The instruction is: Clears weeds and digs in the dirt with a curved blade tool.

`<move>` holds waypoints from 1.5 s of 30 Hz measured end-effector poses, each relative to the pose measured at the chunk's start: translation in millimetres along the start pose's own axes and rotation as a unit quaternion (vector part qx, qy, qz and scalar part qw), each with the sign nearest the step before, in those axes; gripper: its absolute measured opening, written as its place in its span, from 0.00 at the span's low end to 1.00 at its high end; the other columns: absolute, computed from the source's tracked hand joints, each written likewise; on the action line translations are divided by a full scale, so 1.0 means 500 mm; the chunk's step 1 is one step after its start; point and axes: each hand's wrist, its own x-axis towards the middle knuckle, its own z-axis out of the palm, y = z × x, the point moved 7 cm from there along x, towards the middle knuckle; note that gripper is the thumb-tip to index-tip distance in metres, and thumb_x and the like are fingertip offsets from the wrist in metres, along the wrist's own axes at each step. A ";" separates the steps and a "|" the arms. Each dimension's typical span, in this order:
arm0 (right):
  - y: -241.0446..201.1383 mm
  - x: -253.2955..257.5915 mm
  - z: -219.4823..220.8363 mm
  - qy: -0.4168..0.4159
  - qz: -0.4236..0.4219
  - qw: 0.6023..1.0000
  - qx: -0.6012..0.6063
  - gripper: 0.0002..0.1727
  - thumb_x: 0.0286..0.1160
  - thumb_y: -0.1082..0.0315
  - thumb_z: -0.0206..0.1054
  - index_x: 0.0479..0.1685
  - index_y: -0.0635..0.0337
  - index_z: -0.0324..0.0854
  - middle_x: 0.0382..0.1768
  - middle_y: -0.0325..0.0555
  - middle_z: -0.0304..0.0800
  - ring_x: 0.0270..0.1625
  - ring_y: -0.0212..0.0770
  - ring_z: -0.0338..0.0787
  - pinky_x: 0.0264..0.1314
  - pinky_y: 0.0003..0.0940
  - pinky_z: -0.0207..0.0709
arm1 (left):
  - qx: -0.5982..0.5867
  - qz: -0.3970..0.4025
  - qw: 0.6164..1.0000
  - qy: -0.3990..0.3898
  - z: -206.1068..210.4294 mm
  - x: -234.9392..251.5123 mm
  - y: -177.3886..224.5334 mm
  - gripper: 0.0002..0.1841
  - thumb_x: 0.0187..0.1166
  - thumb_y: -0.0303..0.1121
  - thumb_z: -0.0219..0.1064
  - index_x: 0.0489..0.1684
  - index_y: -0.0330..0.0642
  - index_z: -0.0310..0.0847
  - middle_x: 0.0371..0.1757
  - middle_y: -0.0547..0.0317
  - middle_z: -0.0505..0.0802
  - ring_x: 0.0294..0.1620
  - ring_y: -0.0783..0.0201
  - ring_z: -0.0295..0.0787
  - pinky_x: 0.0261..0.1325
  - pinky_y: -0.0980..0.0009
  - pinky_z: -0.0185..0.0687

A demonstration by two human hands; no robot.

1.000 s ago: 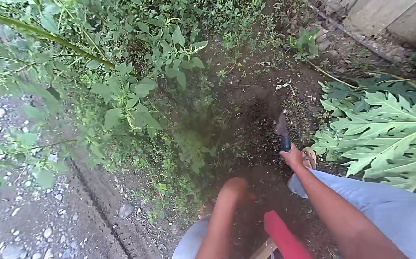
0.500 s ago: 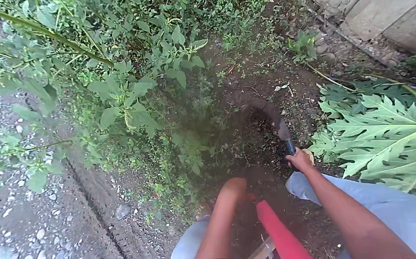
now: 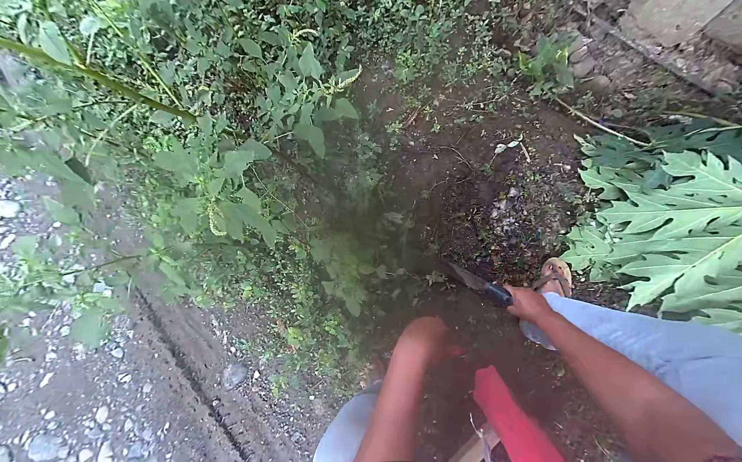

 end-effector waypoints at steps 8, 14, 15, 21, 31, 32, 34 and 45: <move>-0.066 -0.009 -0.111 0.233 0.049 0.845 0.479 0.33 0.76 0.71 0.71 0.81 0.71 0.66 0.48 0.63 0.88 0.37 0.51 0.92 0.45 0.49 0.88 | -0.006 -0.013 1.000 -0.008 -0.011 -0.022 0.017 0.28 0.88 0.50 0.63 0.62 0.27 0.82 0.68 0.28 0.86 0.75 0.34 0.80 0.77 0.34 0.69; -0.102 0.048 -0.045 0.096 0.078 0.913 0.388 0.37 0.73 0.71 0.74 0.82 0.70 0.65 0.56 0.67 0.88 0.48 0.57 0.93 0.56 0.55 0.86 | -0.005 -0.010 1.000 -0.002 -0.005 0.000 0.007 0.30 0.86 0.54 0.65 0.58 0.27 0.84 0.62 0.31 0.89 0.68 0.36 0.85 0.72 0.35 0.75; -0.081 0.044 -0.021 0.039 0.066 0.955 0.286 0.36 0.71 0.69 0.75 0.81 0.67 0.68 0.59 0.68 0.87 0.53 0.61 0.92 0.60 0.60 0.84 | -0.002 -0.010 1.000 -0.003 -0.006 0.000 0.005 0.30 0.86 0.54 0.65 0.57 0.27 0.84 0.61 0.31 0.89 0.68 0.36 0.85 0.71 0.35 0.75; 0.008 -0.007 0.028 -0.039 -0.022 0.999 -0.024 0.33 0.72 0.63 0.75 0.80 0.56 0.75 0.66 0.65 0.88 0.71 0.67 0.85 0.71 0.71 0.74 | -0.003 -0.004 1.000 -0.006 -0.003 -0.004 0.006 0.28 0.87 0.52 0.64 0.58 0.28 0.84 0.63 0.32 0.89 0.70 0.37 0.84 0.72 0.35 0.75; -0.104 -0.012 -0.134 0.282 0.042 0.845 0.452 0.35 0.76 0.68 0.74 0.81 0.72 0.66 0.51 0.66 0.91 0.45 0.55 0.95 0.56 0.52 0.88 | 0.009 -0.013 1.000 -0.008 -0.013 -0.027 0.022 0.27 0.87 0.47 0.64 0.66 0.28 0.81 0.71 0.28 0.84 0.77 0.33 0.78 0.79 0.35 0.67; -0.120 0.002 -0.139 0.290 0.038 0.826 0.481 0.35 0.76 0.70 0.74 0.80 0.74 0.65 0.49 0.65 0.90 0.40 0.52 0.95 0.51 0.49 0.89 | 0.007 -0.012 1.000 -0.007 -0.014 -0.025 0.022 0.27 0.88 0.48 0.64 0.65 0.27 0.81 0.71 0.28 0.84 0.77 0.33 0.78 0.79 0.35 0.67; -0.127 0.035 -0.119 0.252 0.049 0.858 0.444 0.35 0.75 0.70 0.73 0.80 0.73 0.64 0.50 0.65 0.89 0.41 0.53 0.95 0.50 0.49 0.89 | 0.002 -0.006 1.000 -0.005 -0.012 -0.018 0.019 0.27 0.87 0.49 0.64 0.64 0.27 0.82 0.68 0.28 0.86 0.75 0.33 0.80 0.77 0.34 0.69; -0.002 0.016 -0.107 0.131 0.054 0.963 0.230 0.35 0.76 0.67 0.72 0.84 0.65 0.67 0.60 0.69 0.88 0.58 0.64 0.92 0.64 0.63 0.81 | -0.009 0.001 1.000 0.004 0.002 -0.005 0.005 0.28 0.86 0.51 0.66 0.59 0.28 0.84 0.63 0.31 0.89 0.69 0.36 0.84 0.72 0.35 0.75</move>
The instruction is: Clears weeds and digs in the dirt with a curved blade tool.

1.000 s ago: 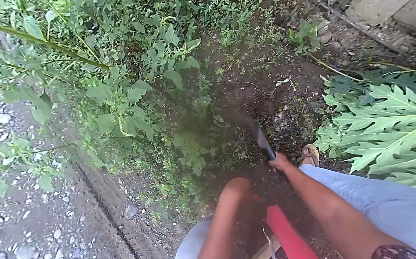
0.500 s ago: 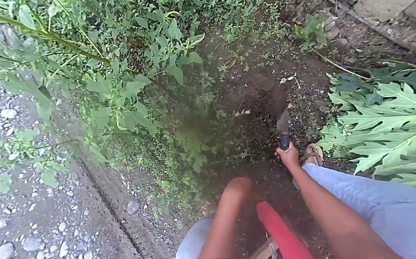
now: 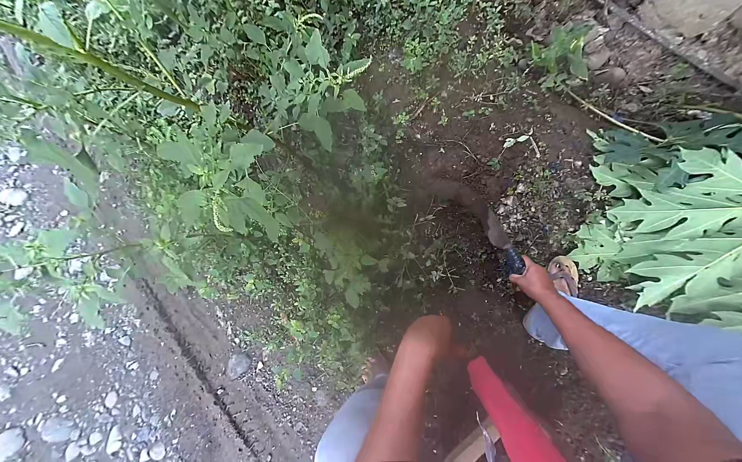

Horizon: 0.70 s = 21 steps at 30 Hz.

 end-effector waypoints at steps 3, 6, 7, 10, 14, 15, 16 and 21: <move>-0.017 -0.021 0.057 -0.010 0.027 0.976 0.214 0.36 0.76 0.71 0.72 0.83 0.69 0.62 0.48 0.60 0.88 0.36 0.48 0.92 0.45 0.46 0.89 | 0.000 0.003 1.000 0.003 -0.003 -0.006 -0.002 0.26 0.86 0.49 0.66 0.58 0.28 0.85 0.62 0.31 0.89 0.69 0.36 0.85 0.72 0.35 0.74; 0.020 -0.052 0.133 -0.068 0.051 0.982 0.171 0.36 0.73 0.73 0.72 0.82 0.68 0.64 0.49 0.62 0.88 0.38 0.51 0.91 0.46 0.48 0.87 | 0.005 -0.001 1.000 0.000 -0.003 0.001 0.000 0.27 0.86 0.51 0.66 0.59 0.29 0.85 0.62 0.32 0.89 0.68 0.37 0.85 0.72 0.35 0.75; 0.050 -0.068 0.151 -0.098 0.050 0.991 0.075 0.37 0.73 0.71 0.73 0.83 0.67 0.66 0.55 0.66 0.88 0.47 0.58 0.93 0.55 0.55 0.86 | 0.006 -0.003 1.000 -0.001 -0.003 0.001 0.001 0.27 0.85 0.51 0.66 0.59 0.29 0.85 0.62 0.33 0.89 0.68 0.37 0.85 0.72 0.35 0.75; 0.136 -0.120 0.177 -0.162 0.023 0.978 -0.132 0.37 0.74 0.66 0.74 0.87 0.59 0.69 0.69 0.68 0.85 0.72 0.68 0.85 0.74 0.69 0.75 | 0.007 -0.006 1.000 0.004 -0.012 -0.009 0.010 0.27 0.86 0.50 0.65 0.61 0.28 0.83 0.65 0.30 0.88 0.71 0.35 0.83 0.74 0.35 0.72; 0.201 -0.157 0.161 -0.146 0.033 0.980 -0.129 0.37 0.72 0.64 0.75 0.85 0.56 0.71 0.67 0.66 0.87 0.70 0.67 0.86 0.71 0.69 0.76 | 0.017 -0.003 1.000 0.000 -0.007 -0.012 0.015 0.26 0.87 0.47 0.64 0.62 0.27 0.82 0.65 0.29 0.87 0.71 0.35 0.82 0.74 0.34 0.70; 0.204 -0.160 0.149 -0.125 0.041 0.988 -0.084 0.37 0.72 0.65 0.76 0.85 0.58 0.71 0.65 0.67 0.88 0.67 0.66 0.88 0.70 0.68 0.77 | 0.019 -0.004 1.000 -0.001 -0.003 -0.010 0.015 0.26 0.87 0.47 0.64 0.61 0.27 0.83 0.65 0.29 0.87 0.71 0.34 0.82 0.74 0.34 0.70; 0.199 -0.160 0.135 -0.097 0.046 0.994 -0.024 0.37 0.72 0.66 0.76 0.85 0.61 0.70 0.62 0.69 0.88 0.62 0.66 0.90 0.67 0.66 0.80 | 0.022 -0.004 1.000 -0.004 -0.001 -0.008 0.015 0.26 0.87 0.48 0.64 0.61 0.28 0.83 0.65 0.29 0.87 0.71 0.34 0.82 0.74 0.34 0.70; 0.124 -0.130 0.094 0.053 0.064 0.953 0.290 0.34 0.75 0.73 0.72 0.80 0.72 0.65 0.47 0.64 0.88 0.35 0.51 0.91 0.45 0.49 0.87 | 0.031 -0.005 0.999 -0.011 0.000 -0.006 0.023 0.26 0.87 0.48 0.64 0.61 0.26 0.82 0.64 0.27 0.87 0.70 0.33 0.82 0.73 0.33 0.70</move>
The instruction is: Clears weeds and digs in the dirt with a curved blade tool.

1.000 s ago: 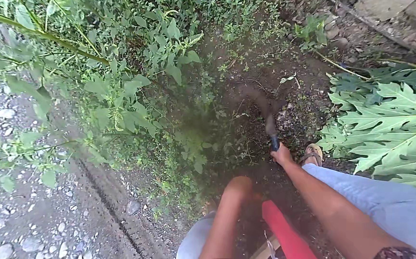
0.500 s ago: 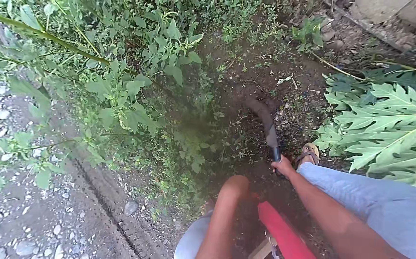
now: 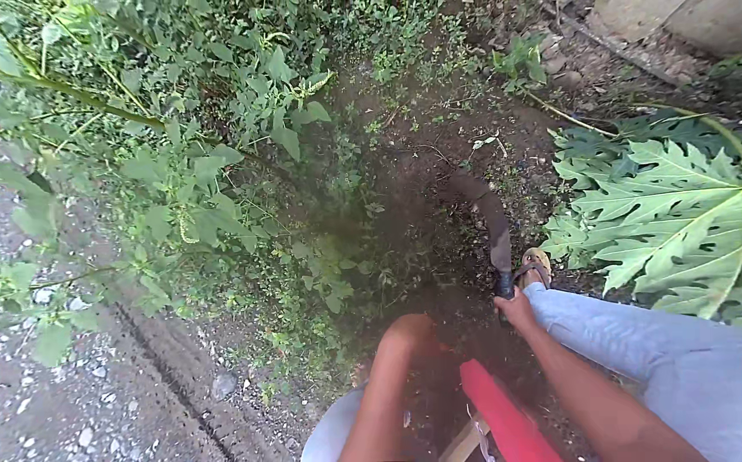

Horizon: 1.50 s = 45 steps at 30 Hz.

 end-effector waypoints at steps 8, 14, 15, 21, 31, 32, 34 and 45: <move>0.152 0.001 -0.062 -0.115 0.035 0.919 -0.375 0.35 0.73 0.68 0.74 0.83 0.60 0.71 0.66 0.70 0.87 0.70 0.69 0.86 0.73 0.69 0.75 | 0.018 -0.027 0.999 -0.027 -0.005 0.010 0.013 0.26 0.88 0.48 0.64 0.59 0.27 0.82 0.65 0.29 0.86 0.72 0.35 0.81 0.75 0.37 0.70; 0.089 0.003 -0.041 -0.053 0.000 0.978 -0.204 0.36 0.72 0.68 0.75 0.82 0.66 0.70 0.57 0.70 0.89 0.54 0.64 0.93 0.62 0.63 0.83 | 0.067 0.002 0.995 -0.077 0.061 0.044 0.071 0.28 0.85 0.50 0.67 0.60 0.26 0.84 0.67 0.28 0.86 0.73 0.33 0.81 0.73 0.32 0.72; 0.070 0.002 -0.026 -0.039 0.000 0.988 -0.147 0.35 0.73 0.70 0.75 0.82 0.69 0.69 0.54 0.70 0.89 0.48 0.62 0.94 0.57 0.60 0.85 | 0.079 0.005 0.993 -0.083 0.067 0.043 0.081 0.28 0.85 0.49 0.67 0.59 0.26 0.83 0.67 0.28 0.86 0.74 0.33 0.80 0.73 0.32 0.72; 0.138 -0.022 0.011 -0.119 0.054 0.955 -0.265 0.39 0.72 0.69 0.74 0.86 0.66 0.65 0.63 0.69 0.87 0.62 0.64 0.91 0.68 0.62 0.81 | 0.092 0.000 0.992 -0.090 0.081 0.036 0.098 0.27 0.85 0.47 0.68 0.60 0.25 0.83 0.69 0.28 0.85 0.75 0.33 0.80 0.74 0.32 0.72; 0.103 -0.059 -0.026 -0.106 0.022 0.966 -0.235 0.36 0.73 0.67 0.74 0.84 0.65 0.69 0.58 0.68 0.89 0.55 0.63 0.93 0.63 0.61 0.83 | 0.120 0.012 0.988 -0.098 0.073 0.014 0.108 0.26 0.87 0.46 0.65 0.66 0.27 0.81 0.72 0.27 0.83 0.79 0.32 0.76 0.77 0.32 0.68; 0.083 -0.060 -0.011 -0.096 0.024 0.978 -0.184 0.37 0.73 0.69 0.74 0.84 0.67 0.67 0.55 0.68 0.89 0.49 0.60 0.94 0.58 0.58 0.85 | 0.121 0.009 0.988 -0.096 0.067 0.010 0.108 0.26 0.87 0.46 0.65 0.68 0.27 0.80 0.73 0.27 0.83 0.79 0.32 0.75 0.78 0.32 0.66; 0.072 -0.063 0.012 -0.092 0.031 0.988 -0.122 0.37 0.73 0.71 0.73 0.84 0.67 0.65 0.50 0.66 0.89 0.39 0.54 0.93 0.49 0.52 0.88 | 0.113 0.003 0.989 -0.095 0.062 0.006 0.106 0.27 0.87 0.46 0.65 0.69 0.26 0.79 0.73 0.26 0.83 0.78 0.32 0.76 0.78 0.33 0.67; 0.126 -0.167 -0.024 -0.270 0.100 0.866 -0.409 0.38 0.76 0.53 0.77 0.82 0.63 0.71 0.68 0.66 0.85 0.66 0.62 0.89 0.70 0.61 0.79 | 0.023 -0.038 0.997 -0.060 0.072 0.031 0.035 0.33 0.84 0.56 0.66 0.62 0.26 0.83 0.60 0.33 0.92 0.63 0.40 0.90 0.72 0.40 0.78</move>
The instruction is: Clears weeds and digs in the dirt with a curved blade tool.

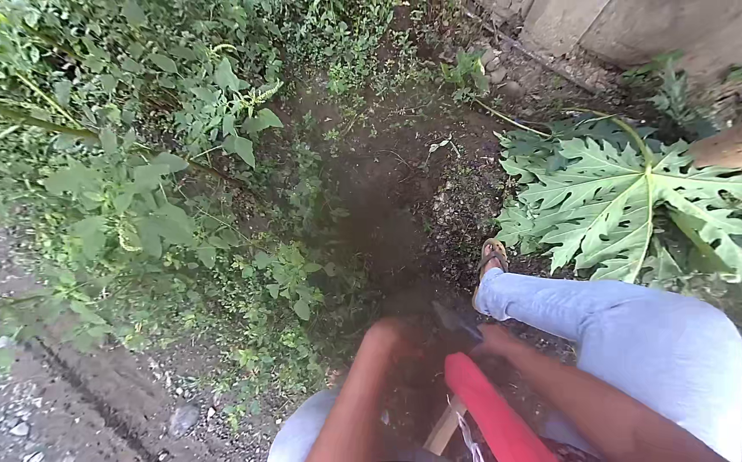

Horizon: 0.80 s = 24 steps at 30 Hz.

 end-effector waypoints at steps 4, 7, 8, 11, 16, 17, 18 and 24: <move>-0.130 -0.134 -0.022 -0.065 -0.114 0.988 0.077 0.34 0.78 0.53 0.74 0.74 0.69 0.74 0.63 0.67 0.85 0.64 0.60 0.87 0.69 0.61 0.75 | -0.160 -0.036 0.986 0.032 0.009 0.001 -0.044 0.51 0.82 0.76 0.40 0.72 0.32 0.80 0.64 0.36 0.92 0.66 0.39 0.89 0.73 0.37 0.76; -0.260 -0.278 -0.040 -0.059 -0.246 0.962 0.097 0.34 0.80 0.57 0.74 0.79 0.69 0.71 0.67 0.67 0.84 0.66 0.58 0.88 0.74 0.57 0.77 | -0.323 0.001 0.945 0.042 0.046 -0.009 -0.041 0.52 0.85 0.74 0.28 0.79 0.31 0.72 0.64 0.32 0.91 0.62 0.36 0.92 0.67 0.38 0.82; -0.297 -0.324 -0.038 -0.063 -0.282 0.954 0.081 0.36 0.81 0.57 0.73 0.82 0.70 0.68 0.69 0.68 0.83 0.68 0.59 0.87 0.76 0.58 0.75 | -0.401 0.032 0.914 0.050 0.062 -0.008 -0.035 0.50 0.87 0.72 0.30 0.78 0.30 0.71 0.60 0.32 0.92 0.57 0.38 0.93 0.62 0.40 0.86; -0.374 -0.472 -0.034 -0.068 -0.372 0.916 -0.131 0.44 0.82 0.54 0.72 0.88 0.74 0.58 0.72 0.73 0.81 0.75 0.67 0.81 0.80 0.67 0.67 | -0.623 0.075 0.772 0.103 0.090 -0.036 -0.030 0.27 0.94 0.51 0.51 0.66 0.31 0.75 0.44 0.46 0.92 0.41 0.54 0.93 0.47 0.56 0.92; -0.384 -0.625 -0.319 0.145 -0.450 0.874 -0.115 0.27 0.88 0.55 0.65 0.83 0.51 0.77 0.69 0.55 0.89 0.69 0.56 0.88 0.76 0.62 0.75 | -0.633 0.012 0.765 0.120 0.136 -0.065 -0.094 0.15 0.92 0.39 0.57 0.62 0.36 0.77 0.37 0.53 0.89 0.29 0.63 0.87 0.34 0.68 0.87; -0.362 -0.595 -0.399 0.212 -0.445 0.868 -0.058 0.23 0.89 0.57 0.65 0.79 0.53 0.79 0.67 0.53 0.90 0.66 0.53 0.91 0.74 0.59 0.79 | -0.594 0.007 0.794 0.126 0.134 -0.067 -0.109 0.15 0.91 0.37 0.58 0.66 0.38 0.77 0.38 0.51 0.90 0.29 0.63 0.86 0.31 0.69 0.85; -0.329 -0.548 -0.474 0.280 -0.423 0.861 -0.015 0.21 0.88 0.59 0.65 0.75 0.54 0.82 0.64 0.53 0.92 0.62 0.54 0.92 0.70 0.60 0.81 | -0.548 0.000 0.827 0.123 0.129 -0.066 -0.123 0.19 0.89 0.35 0.60 0.76 0.42 0.73 0.44 0.48 0.90 0.32 0.61 0.87 0.33 0.67 0.84; -0.130 -0.090 -0.575 0.329 -0.211 0.915 0.100 0.26 0.84 0.60 0.68 0.75 0.67 0.80 0.72 0.71 0.83 0.76 0.69 0.81 0.79 0.69 0.70 | -0.225 -0.051 0.972 0.037 0.085 -0.022 -0.151 0.45 0.80 0.38 0.73 0.96 0.48 0.46 0.70 0.31 0.85 0.63 0.37 0.88 0.67 0.39 0.81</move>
